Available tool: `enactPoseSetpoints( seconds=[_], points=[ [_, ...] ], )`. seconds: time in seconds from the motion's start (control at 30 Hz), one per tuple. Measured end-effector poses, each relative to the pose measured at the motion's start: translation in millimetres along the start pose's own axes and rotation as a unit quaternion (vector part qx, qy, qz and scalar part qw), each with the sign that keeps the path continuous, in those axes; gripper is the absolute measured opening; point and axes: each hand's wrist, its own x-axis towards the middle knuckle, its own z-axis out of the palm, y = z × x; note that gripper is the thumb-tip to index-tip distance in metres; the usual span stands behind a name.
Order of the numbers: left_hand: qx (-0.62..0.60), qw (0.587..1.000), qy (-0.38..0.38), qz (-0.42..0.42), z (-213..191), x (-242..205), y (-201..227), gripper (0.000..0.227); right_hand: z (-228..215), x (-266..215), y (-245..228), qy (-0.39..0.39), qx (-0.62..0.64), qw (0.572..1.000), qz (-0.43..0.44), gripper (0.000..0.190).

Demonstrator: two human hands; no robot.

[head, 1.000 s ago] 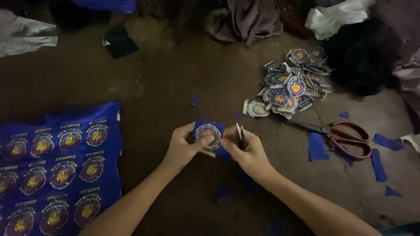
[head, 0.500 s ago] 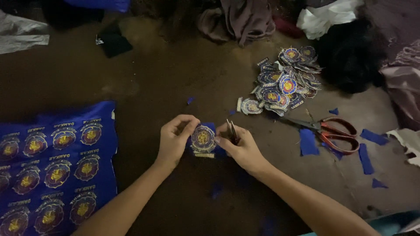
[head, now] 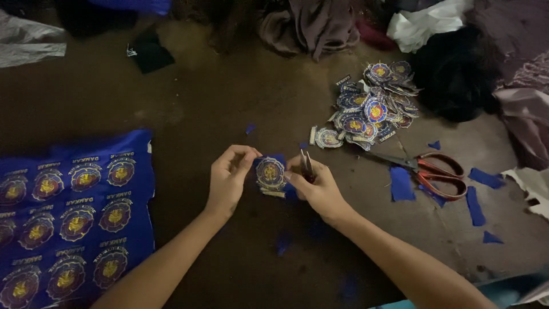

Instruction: The person uses a pair of scissors to cut a circular emblem from a blue fabric sheet. They carefully trim the excess fabric around the printed design, rotating the piece to achieve a clean edge. The finished cutout is then placed on a pile of similar emblems on the table.

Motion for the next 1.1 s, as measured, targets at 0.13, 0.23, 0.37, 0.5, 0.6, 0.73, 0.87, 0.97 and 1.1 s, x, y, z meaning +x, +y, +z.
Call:
enactPoseSetpoints(
  seconds=[0.13,0.23,0.37,0.5,0.6,0.73,0.87,0.97,1.1],
  points=[
    [0.061,0.997,-0.008,0.042,4,-5,19,0.020,-5,6,-9,-0.027,-0.093,0.995,0.000,0.009],
    [0.128,0.987,-0.023,0.100,10,-10,29,0.014,-3,3,-19,-0.038,-0.264,0.964,0.000,0.025],
    [0.145,0.978,-0.072,0.129,11,-15,21,0.012,-4,1,-17,-0.058,-0.396,0.917,0.004,0.036],
    [0.152,0.974,-0.078,0.149,10,-12,22,0.010,-4,0,-9,-0.067,-0.436,0.898,-0.006,0.029],
    [0.114,0.980,-0.078,0.141,8,-10,21,0.012,5,-8,-39,-0.108,-0.461,0.881,0.005,0.052],
    [0.114,0.978,-0.110,0.133,6,-7,18,0.012,0,-2,-11,-0.106,-0.505,0.856,-0.026,0.036],
    [0.101,0.981,-0.127,0.103,6,-11,12,0.012,2,-8,-12,-0.094,-0.511,0.854,-0.025,0.034],
    [0.100,0.981,-0.141,0.090,6,-11,13,0.012,2,-8,-16,-0.094,-0.501,0.860,-0.028,0.038],
    [0.110,0.975,-0.159,0.112,5,-9,22,0.012,0,-6,3,-0.068,-0.508,0.858,-0.037,0.037]
  ],
)
